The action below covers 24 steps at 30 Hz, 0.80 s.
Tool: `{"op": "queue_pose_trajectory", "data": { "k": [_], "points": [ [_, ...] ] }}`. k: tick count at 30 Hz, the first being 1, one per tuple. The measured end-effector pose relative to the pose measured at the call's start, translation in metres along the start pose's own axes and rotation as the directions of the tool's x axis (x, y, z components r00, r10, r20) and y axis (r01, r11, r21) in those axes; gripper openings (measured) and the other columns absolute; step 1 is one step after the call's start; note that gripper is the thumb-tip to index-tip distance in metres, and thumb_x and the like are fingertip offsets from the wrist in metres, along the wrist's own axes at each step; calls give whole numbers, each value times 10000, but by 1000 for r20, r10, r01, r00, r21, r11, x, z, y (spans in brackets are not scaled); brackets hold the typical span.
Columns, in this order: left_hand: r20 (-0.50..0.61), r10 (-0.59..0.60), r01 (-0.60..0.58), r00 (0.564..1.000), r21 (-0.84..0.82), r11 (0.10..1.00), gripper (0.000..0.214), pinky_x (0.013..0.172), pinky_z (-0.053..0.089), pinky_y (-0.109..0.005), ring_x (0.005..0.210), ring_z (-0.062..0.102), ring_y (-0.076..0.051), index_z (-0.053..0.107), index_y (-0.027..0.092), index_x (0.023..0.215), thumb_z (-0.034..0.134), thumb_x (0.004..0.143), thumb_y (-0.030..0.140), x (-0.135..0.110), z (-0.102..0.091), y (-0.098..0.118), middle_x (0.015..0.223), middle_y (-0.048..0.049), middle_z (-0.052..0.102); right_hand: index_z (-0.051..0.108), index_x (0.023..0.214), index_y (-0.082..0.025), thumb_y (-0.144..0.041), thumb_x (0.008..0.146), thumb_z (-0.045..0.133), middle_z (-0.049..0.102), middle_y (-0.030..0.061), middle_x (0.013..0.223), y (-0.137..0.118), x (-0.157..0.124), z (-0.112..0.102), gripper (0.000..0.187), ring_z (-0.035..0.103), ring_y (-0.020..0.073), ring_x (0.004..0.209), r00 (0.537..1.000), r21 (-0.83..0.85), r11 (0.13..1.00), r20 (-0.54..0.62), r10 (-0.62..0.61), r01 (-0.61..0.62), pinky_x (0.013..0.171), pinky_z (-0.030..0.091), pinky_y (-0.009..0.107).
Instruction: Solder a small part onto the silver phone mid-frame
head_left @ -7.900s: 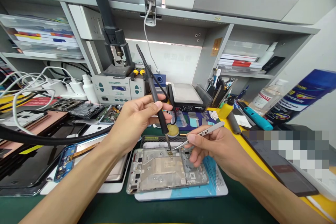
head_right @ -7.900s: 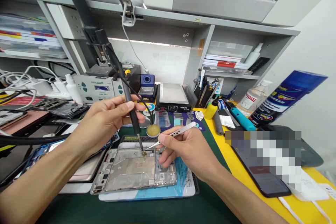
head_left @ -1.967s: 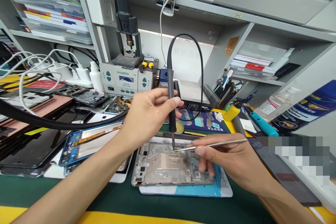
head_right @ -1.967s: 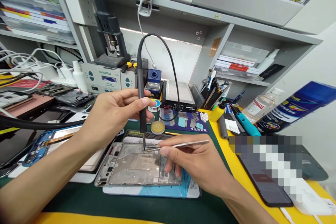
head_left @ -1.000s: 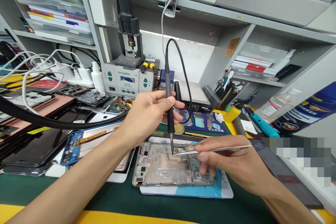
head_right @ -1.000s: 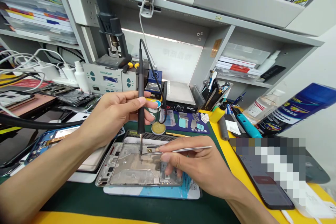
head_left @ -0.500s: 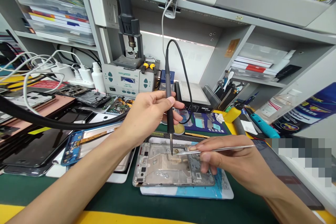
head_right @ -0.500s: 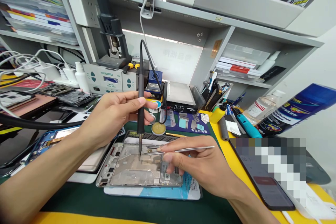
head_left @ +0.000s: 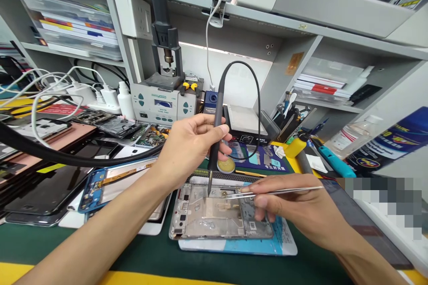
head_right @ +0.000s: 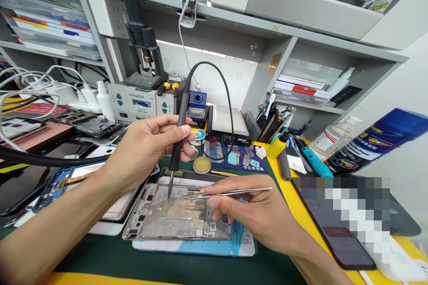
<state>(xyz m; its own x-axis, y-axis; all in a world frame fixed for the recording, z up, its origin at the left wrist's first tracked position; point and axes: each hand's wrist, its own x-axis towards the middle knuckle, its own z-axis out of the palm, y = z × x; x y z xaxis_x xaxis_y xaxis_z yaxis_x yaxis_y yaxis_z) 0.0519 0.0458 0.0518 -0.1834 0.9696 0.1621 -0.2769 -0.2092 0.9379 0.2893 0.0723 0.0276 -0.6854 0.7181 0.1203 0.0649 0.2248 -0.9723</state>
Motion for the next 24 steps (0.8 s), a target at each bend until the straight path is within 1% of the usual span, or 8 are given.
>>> {"op": "queue_pose_trajectory", "data": {
  "k": [5, 7, 10, 13, 16, 19, 24],
  "points": [
    [18, -57, 59, 998, -73, 996, 138, 597, 600, -240, 613, 711, -142, 688, 97, 1040, 729, 915, 138, 0, 4, 0, 748, -27, 730, 885, 982, -319, -253, 902, 833, 823, 6, 781, -2, -2, 0, 116, 737, 125, 637, 999, 4, 1000, -19, 30, -30, 549, 559, 164],
    [16, -86, 87, 996, -115, 989, 134, 585, 568, -216, 621, 679, -123, 671, 103, 1049, 709, 922, 116, 0, 5, 1, 742, -16, 705, 887, 966, -310, -267, 891, 843, 825, 11, 771, -3, -2, 1, 97, 742, 127, 632, 999, 12, 999, -31, 43, -43, 544, 562, 159],
    [18, -121, 122, 993, -169, 978, 140, 539, 484, -172, 600, 600, -89, 653, 114, 1047, 701, 918, 88, 0, 7, 3, 723, 3, 659, 890, 944, -285, -295, 865, 868, 820, 23, 709, -4, 1, 3, 83, 746, 133, 602, 994, 39, 996, -63, 88, -85, 528, 566, 155],
    [21, -144, 145, 989, -211, 967, 85, 531, 450, -172, 605, 555, -84, 655, 96, 996, 699, 927, 121, -1, 8, 5, 748, -16, 645, 885, 932, -246, -338, 841, 887, 807, 41, 648, -3, 4, 4, 130, 735, 137, 557, 982, 90, 986, -117, 148, -138, 499, 566, 159],
    [16, -157, 156, 987, -265, 952, 96, 577, 482, -198, 654, 571, -103, 661, 74, 1006, 605, 982, 149, -3, 9, 7, 812, -55, 654, 867, 932, -200, -385, 829, 895, 787, 53, 597, -1, 8, 6, 214, 688, 125, 483, 966, 148, 972, -159, 204, -181, 458, 554, 169],
    [9, -155, 150, 988, -316, 937, 124, 612, 496, -208, 685, 581, -111, 655, 69, 1057, 557, 989, 103, -4, 10, 7, 845, -69, 652, 834, 868, -156, -415, 834, 886, 773, 64, 575, 0, 10, 8, 267, 665, 130, 440, 956, 175, 960, -160, 245, -217, 439, 562, 198],
    [-6, -153, 141, 988, -362, 921, 104, 615, 503, -209, 695, 585, -117, 636, 78, 1044, 578, 962, 47, -3, 12, 7, 813, -55, 633, 796, 805, -127, -422, 835, 882, 765, 72, 576, -2, 11, 9, 309, 711, 165, 467, 947, 231, 942, -150, 283, -245, 425, 576, 209]
  ]
}}
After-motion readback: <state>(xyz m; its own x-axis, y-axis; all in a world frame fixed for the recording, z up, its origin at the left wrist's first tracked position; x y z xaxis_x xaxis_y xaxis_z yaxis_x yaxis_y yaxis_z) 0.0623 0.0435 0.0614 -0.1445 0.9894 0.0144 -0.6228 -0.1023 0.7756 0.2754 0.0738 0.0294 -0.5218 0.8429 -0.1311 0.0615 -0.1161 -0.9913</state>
